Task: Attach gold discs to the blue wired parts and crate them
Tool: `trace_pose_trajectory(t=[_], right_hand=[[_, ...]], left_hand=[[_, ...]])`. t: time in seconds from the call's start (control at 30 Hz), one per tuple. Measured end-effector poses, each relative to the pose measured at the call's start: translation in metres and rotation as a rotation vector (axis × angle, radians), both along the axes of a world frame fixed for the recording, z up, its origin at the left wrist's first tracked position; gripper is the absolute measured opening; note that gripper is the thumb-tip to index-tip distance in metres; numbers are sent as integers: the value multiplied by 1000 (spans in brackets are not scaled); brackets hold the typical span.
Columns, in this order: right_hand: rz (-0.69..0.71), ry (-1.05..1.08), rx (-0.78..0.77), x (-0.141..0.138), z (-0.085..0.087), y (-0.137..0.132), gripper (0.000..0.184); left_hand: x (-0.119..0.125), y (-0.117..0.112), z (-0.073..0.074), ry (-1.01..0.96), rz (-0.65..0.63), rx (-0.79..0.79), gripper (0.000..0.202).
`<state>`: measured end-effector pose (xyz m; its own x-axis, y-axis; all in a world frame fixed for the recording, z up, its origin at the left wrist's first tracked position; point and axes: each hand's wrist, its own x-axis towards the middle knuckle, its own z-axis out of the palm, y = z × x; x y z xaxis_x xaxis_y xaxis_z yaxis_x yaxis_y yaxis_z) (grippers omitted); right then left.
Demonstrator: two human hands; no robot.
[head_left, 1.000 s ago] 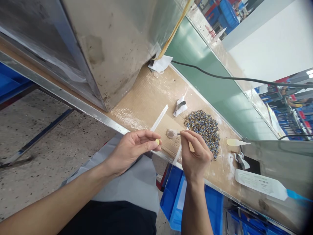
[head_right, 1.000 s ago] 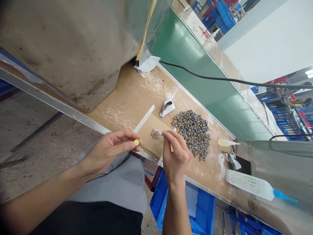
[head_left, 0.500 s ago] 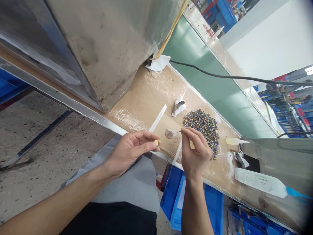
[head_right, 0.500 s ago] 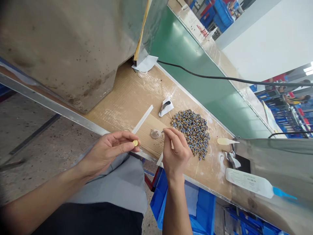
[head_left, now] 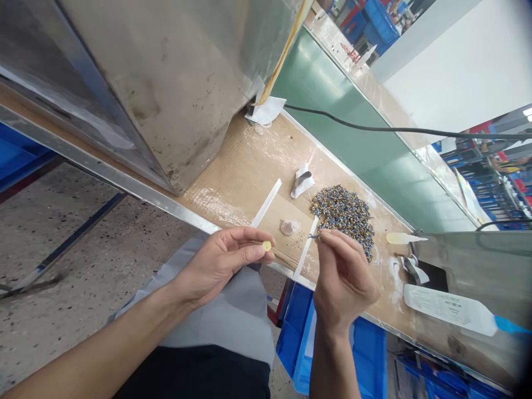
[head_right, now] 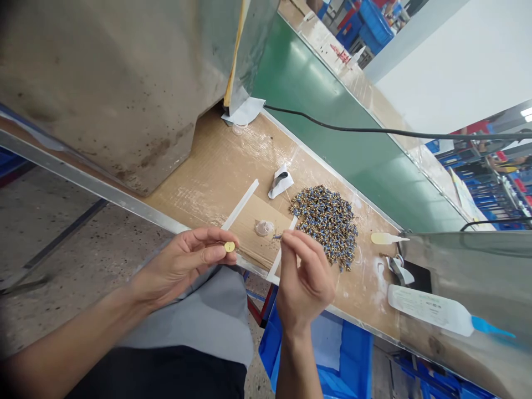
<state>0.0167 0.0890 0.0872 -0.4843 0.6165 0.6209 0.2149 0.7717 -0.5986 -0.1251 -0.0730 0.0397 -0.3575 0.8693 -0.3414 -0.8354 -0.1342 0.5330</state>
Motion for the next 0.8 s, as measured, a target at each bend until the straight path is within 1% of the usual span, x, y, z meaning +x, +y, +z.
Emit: trace_pose_trajectory(t=[0.1, 0.17, 0.27, 0.4, 0.6, 0.8], right_hand=[[71, 30, -164, 7, 8, -24, 18], [143, 30, -223, 9, 10, -35, 20], [210, 17, -275, 10, 10, -42, 24], [229, 7, -313, 11, 10, -41, 26], [237, 2, -315, 14, 10, -40, 24], [230, 1, -302, 15, 9, -39, 26]], left_hand=[[7, 2, 3, -79, -26, 39, 24], [11, 4, 4, -114, -31, 64, 24], [14, 6, 7, -118, -36, 86, 22], [16, 8, 11, -71, -32, 97, 20], [17, 11, 20, -5, -9, 99, 17], [18, 12, 22, 9, -13, 101, 16]])
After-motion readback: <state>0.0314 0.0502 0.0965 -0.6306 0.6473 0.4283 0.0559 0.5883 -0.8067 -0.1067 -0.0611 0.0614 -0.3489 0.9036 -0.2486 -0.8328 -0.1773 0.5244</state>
